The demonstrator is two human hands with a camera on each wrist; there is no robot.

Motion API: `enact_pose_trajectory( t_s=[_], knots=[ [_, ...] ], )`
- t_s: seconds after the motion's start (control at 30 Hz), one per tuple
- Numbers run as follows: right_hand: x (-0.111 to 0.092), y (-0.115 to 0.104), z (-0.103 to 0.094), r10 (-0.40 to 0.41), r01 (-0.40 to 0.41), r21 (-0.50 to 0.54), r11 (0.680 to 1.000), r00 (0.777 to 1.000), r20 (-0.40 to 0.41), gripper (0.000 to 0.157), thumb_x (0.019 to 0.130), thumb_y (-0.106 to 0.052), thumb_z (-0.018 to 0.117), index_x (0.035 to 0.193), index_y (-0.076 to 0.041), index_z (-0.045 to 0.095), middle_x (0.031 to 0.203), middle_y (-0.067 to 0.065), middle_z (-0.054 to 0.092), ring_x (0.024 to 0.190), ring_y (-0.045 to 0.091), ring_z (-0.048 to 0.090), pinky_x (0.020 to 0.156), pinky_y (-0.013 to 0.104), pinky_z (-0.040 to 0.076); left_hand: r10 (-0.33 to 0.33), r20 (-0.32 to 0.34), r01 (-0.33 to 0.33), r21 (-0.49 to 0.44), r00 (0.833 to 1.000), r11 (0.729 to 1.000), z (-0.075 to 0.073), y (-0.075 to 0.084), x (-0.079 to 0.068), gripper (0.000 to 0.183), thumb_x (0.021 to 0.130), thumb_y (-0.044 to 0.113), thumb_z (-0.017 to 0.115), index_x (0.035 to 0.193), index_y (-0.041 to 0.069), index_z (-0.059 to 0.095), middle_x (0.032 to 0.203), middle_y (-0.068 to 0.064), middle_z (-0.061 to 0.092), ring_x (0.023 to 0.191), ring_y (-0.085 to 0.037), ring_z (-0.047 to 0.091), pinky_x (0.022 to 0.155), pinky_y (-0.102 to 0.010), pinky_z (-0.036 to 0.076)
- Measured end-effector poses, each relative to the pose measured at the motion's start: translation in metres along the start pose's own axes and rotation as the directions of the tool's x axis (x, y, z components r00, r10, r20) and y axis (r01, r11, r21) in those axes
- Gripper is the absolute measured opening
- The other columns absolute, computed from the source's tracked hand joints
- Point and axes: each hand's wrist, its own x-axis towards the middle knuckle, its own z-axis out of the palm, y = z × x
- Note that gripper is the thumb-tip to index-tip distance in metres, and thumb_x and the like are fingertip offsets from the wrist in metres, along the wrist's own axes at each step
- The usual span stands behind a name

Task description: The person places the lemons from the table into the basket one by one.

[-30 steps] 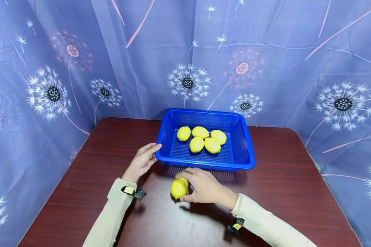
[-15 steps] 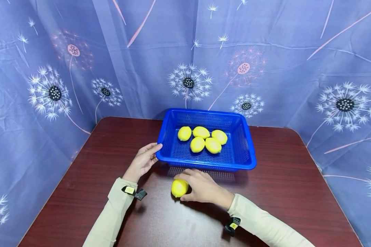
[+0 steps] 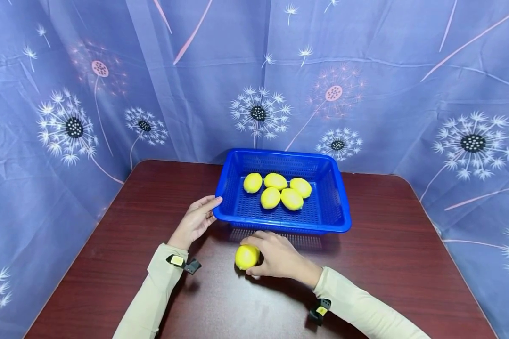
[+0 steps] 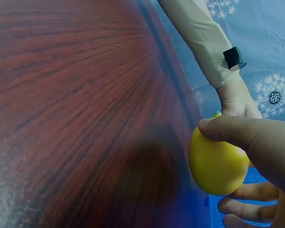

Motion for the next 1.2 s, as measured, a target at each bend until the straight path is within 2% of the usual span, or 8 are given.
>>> enact_pose_trajectory(
  t_s=[0.37,0.6,0.87,1.0,1.2],
  knots=[
    [-0.004,-0.002,-0.008,-0.046,0.047,0.025,0.999,0.998,-0.034,0.066,0.067,-0.057,0.079,0.122,-0.025,0.062,0.110,-0.008,0.065,0.093,0.011,0.060,0.070,0.028,0.052,-0.001,0.002,0.001,0.004,1.000,1.000,0.001,0.000,0.000,0.015,0.089,0.019,0.070,0.098,0.014,0.060,0.081,0.006,0.064,0.065,-0.004,0.056,0.056,-0.015,0.047],
    [-0.006,-0.004,-0.019,-0.074,0.077,0.080,0.994,0.997,-0.032,0.062,0.067,-0.055,0.080,0.120,-0.026,0.063,0.107,-0.010,0.065,0.091,0.007,0.060,0.069,0.026,0.051,0.007,0.004,-0.007,0.016,1.000,1.000,0.001,-0.001,0.000,0.016,0.089,0.020,0.070,0.098,0.014,0.059,0.082,0.007,0.063,0.066,-0.005,0.057,0.058,-0.016,0.048],
    [-0.004,-0.007,-0.040,-0.102,0.101,0.098,0.990,0.995,0.011,0.062,0.069,-0.058,0.077,0.121,-0.028,0.063,0.109,-0.014,0.064,0.092,0.002,0.058,0.073,0.025,0.050,0.000,-0.002,0.000,0.011,1.000,1.000,-0.002,0.000,0.001,0.017,0.088,0.020,0.071,0.099,0.014,0.059,0.082,0.007,0.064,0.065,-0.004,0.057,0.057,-0.016,0.048],
    [-0.002,-0.007,-0.051,-0.113,0.110,0.101,0.989,0.993,0.023,0.065,0.070,-0.066,0.072,0.122,-0.027,0.063,0.109,-0.015,0.064,0.091,0.002,0.058,0.072,0.023,0.049,0.003,0.001,-0.003,0.010,1.000,1.000,-0.002,-0.001,0.002,0.017,0.089,0.020,0.070,0.100,0.013,0.058,0.083,0.006,0.064,0.065,-0.004,0.057,0.057,-0.016,0.047],
    [0.002,-0.006,-0.070,-0.166,0.153,0.208,0.966,0.985,0.044,0.063,0.071,-0.060,0.075,0.122,-0.024,0.063,0.111,-0.017,0.064,0.085,0.000,0.056,0.072,0.019,0.048,0.005,0.012,-0.005,-0.002,1.000,1.000,-0.001,-0.001,0.001,0.018,0.088,0.019,0.070,0.100,0.012,0.058,0.083,0.005,0.064,0.067,-0.005,0.058,0.058,-0.016,0.048]
  ],
)
